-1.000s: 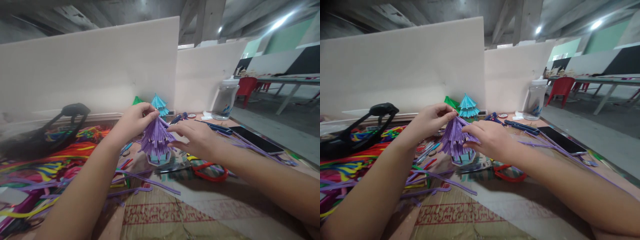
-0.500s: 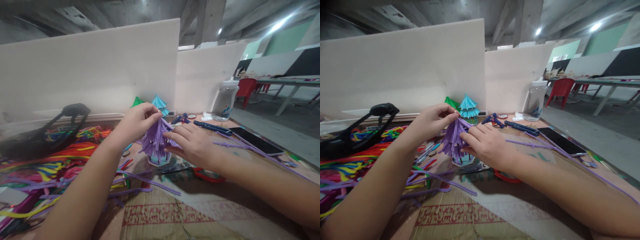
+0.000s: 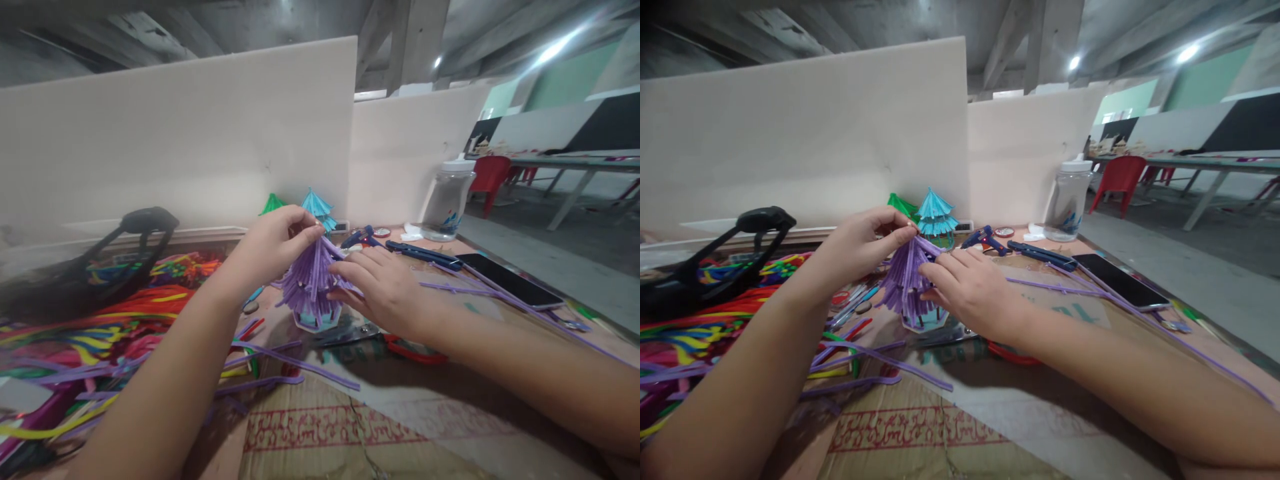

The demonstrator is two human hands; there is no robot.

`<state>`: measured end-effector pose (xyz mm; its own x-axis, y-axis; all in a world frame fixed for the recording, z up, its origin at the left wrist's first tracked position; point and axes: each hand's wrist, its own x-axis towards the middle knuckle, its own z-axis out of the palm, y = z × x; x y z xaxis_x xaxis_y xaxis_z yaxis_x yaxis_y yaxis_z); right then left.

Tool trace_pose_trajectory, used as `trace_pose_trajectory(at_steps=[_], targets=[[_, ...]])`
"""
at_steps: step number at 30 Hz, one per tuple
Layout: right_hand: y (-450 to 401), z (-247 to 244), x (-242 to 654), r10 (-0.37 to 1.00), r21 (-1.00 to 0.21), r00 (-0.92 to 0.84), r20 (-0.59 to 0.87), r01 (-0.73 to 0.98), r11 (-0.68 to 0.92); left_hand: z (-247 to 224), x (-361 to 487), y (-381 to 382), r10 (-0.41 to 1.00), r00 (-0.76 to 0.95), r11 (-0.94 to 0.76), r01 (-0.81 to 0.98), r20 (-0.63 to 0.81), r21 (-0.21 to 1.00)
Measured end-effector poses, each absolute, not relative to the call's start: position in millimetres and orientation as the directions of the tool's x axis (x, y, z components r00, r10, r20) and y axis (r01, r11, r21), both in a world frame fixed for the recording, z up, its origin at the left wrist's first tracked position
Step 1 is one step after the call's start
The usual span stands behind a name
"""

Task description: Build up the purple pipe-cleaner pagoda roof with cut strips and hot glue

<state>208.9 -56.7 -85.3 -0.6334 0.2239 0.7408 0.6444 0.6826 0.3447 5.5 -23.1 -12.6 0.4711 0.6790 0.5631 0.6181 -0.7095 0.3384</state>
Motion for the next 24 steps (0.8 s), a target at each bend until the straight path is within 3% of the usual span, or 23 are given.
trace_pose_trajectory(at_steps=[24], targets=[[-51.3, -86.0, 211.9, 0.192, 0.3, -0.64, 0.744, 0.578, 0.759, -13.1, 2.5, -18.2, 0.683, 0.471, -0.712, 0.599, 0.558, 0.366]])
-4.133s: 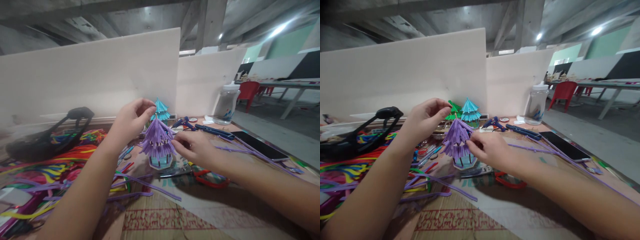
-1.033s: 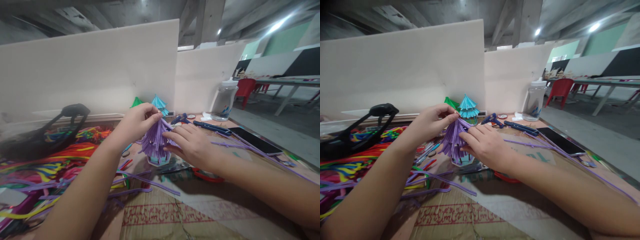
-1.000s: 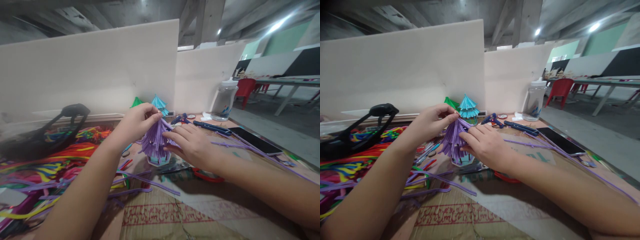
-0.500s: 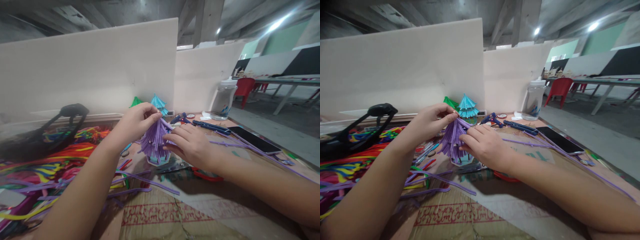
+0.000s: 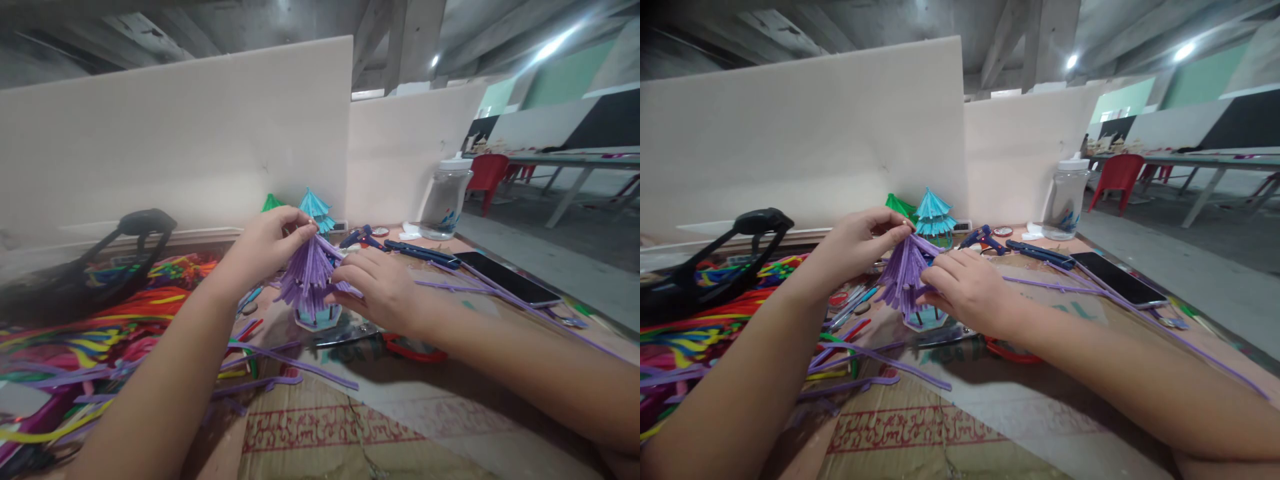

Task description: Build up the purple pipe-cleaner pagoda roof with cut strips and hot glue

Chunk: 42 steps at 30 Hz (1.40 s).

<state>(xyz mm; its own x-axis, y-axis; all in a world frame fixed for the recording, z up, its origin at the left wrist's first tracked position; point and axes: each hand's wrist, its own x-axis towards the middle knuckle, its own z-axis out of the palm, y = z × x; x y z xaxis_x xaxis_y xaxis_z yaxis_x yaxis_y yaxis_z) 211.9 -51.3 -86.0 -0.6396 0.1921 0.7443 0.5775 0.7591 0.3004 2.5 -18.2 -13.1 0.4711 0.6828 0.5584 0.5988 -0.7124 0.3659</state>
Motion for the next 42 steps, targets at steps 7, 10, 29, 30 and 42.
trace_pose_trajectory(at_steps=[7, 10, 29, 30, 42], targets=[[-45, -88, 216, 0.161, 0.322, -0.642, 0.75, 0.566, 0.759, -13, -4, -17, 0.737, 0.507, -0.669, 0.64, 0.447, 0.377], [-46, -88, 216, 0.147, 0.351, -0.659, 0.738, 0.56, 0.75, -15, -1, -19, 0.716, 0.534, -0.69, 0.639, 0.449, 0.341], [-41, -87, 216, 0.201, 0.348, -0.642, 0.74, 0.621, 0.703, -23, 2, -8, 0.715, 0.532, -0.697, 0.588, 0.454, 0.41], [-39, -85, 218, 0.211, 0.302, -0.607, 0.766, 0.63, 0.716, -23, 1, -8, 0.72, 0.527, -0.693, 0.585, 0.452, 0.423], [17, -142, 246, 0.779, -0.676, -0.082, 0.622, 0.445, 0.587, -42, -7, -16, 0.606, 0.469, -0.767, 0.56, 0.642, 0.315]])
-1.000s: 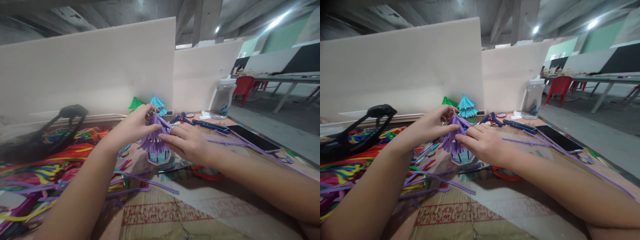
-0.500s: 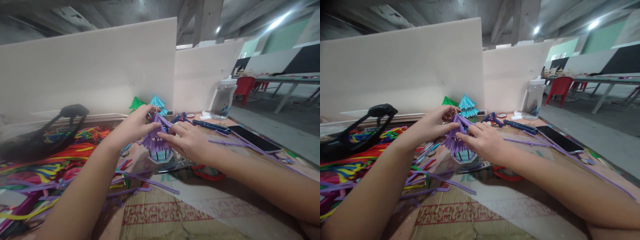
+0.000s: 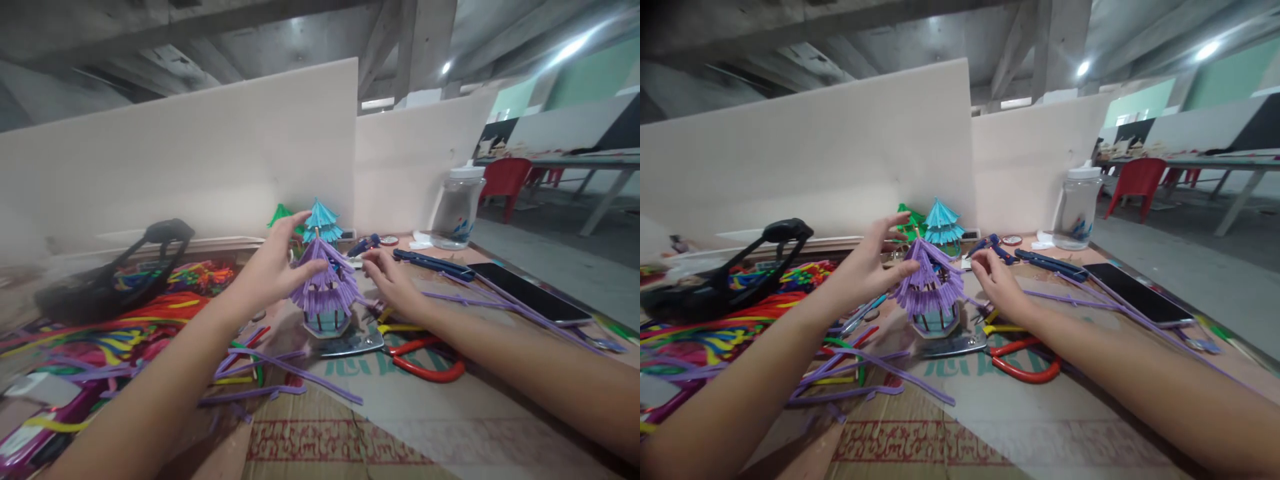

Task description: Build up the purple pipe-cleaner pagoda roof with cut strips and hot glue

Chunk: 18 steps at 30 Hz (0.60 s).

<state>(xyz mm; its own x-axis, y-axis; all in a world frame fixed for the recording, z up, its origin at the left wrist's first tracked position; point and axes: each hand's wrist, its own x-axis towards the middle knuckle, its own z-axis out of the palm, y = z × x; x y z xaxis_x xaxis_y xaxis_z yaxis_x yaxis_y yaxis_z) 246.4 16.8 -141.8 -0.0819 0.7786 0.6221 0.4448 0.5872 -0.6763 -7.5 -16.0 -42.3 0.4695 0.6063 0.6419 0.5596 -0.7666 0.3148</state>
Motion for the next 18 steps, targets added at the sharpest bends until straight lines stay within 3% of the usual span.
trace_pose_trajectory(at_steps=[2, 5, 18], targets=[[24, -155, 250, 0.809, -0.705, -0.103, 0.579, 0.434, 0.561, -55, -9, -21, 0.534, 0.476, -0.793, 0.57, 0.699, 0.218], [30, -163, 252, 0.844, -0.745, -0.139, 0.518, 0.412, 0.525, -73, -10, -26, 0.538, 0.511, -0.77, 0.621, 0.67, 0.145], [23, -168, 247, 0.856, -0.649, -0.316, 0.408, 0.559, 0.516, -81, -6, -29, 0.512, 0.515, -0.758, 0.647, 0.688, 0.08]])
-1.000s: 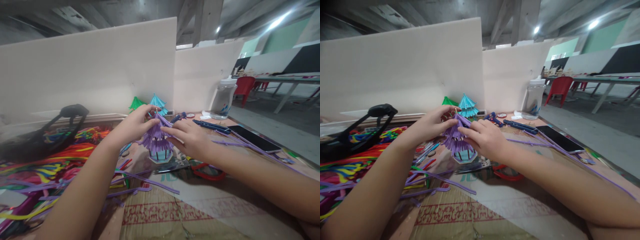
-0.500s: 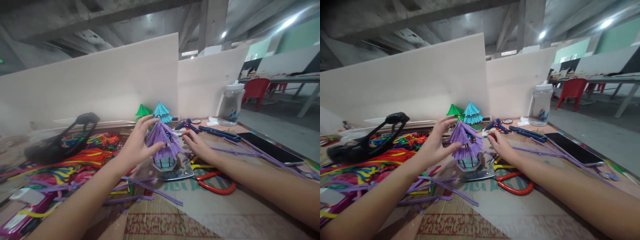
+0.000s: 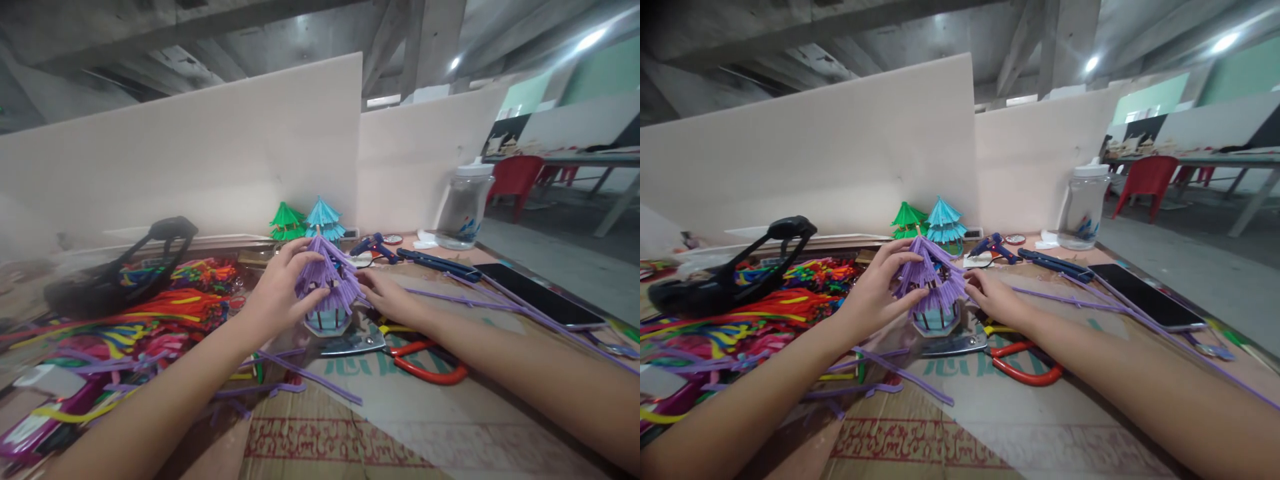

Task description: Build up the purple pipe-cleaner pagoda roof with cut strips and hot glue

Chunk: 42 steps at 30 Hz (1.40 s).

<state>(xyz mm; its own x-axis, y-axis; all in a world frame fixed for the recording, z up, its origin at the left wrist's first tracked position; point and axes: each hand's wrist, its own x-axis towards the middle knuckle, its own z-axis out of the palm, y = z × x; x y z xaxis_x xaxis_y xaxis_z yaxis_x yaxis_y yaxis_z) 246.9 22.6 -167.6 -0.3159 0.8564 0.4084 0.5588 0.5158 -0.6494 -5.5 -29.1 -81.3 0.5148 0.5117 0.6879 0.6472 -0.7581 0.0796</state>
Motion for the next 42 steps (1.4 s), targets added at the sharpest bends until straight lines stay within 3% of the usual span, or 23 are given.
trace_pose_trajectory(at_steps=[12, 14, 17, 19, 25, 28, 32, 35, 42], targets=[[19, -163, 246, 0.848, -0.587, -0.365, 0.384, 0.613, 0.529, -78, -7, -29, 0.529, 0.532, -0.779, 0.614, 0.661, 0.128], [20, -163, 247, 0.848, -0.577, -0.365, 0.385, 0.621, 0.53, -76, -9, -29, 0.552, 0.522, -0.791, 0.574, 0.65, 0.211], [20, -163, 248, 0.845, -0.566, -0.372, 0.385, 0.627, 0.534, -74, -14, -26, 0.638, 0.441, -0.764, 0.463, 0.632, 0.448], [20, -163, 248, 0.842, -0.562, -0.379, 0.384, 0.627, 0.539, -73, -17, -23, 0.687, 0.385, -0.725, 0.42, 0.616, 0.546], [17, -159, 246, 0.829, -0.564, -0.413, 0.377, 0.608, 0.559, -63, -18, -25, 0.691, 0.374, -0.715, 0.481, 0.619, 0.507], [15, -158, 245, 0.833, -0.564, -0.412, 0.37, 0.613, 0.554, -57, -21, -24, 0.727, 0.353, -0.685, 0.435, 0.589, 0.585], [15, -157, 245, 0.839, -0.557, -0.402, 0.367, 0.627, 0.544, -53, -34, -12, 0.837, 0.332, -0.544, 0.428, 0.435, 0.722], [17, -156, 246, 0.832, -0.543, -0.416, 0.367, 0.63, 0.555, -49, -50, -2, 0.819, 0.476, -0.551, 0.5, 0.32, 0.668], [9, -149, 246, 0.757, -0.484, -0.573, 0.313, 0.59, 0.646, -48, -68, -1, 0.617, 0.746, -0.751, 0.464, 0.25, 0.47]])
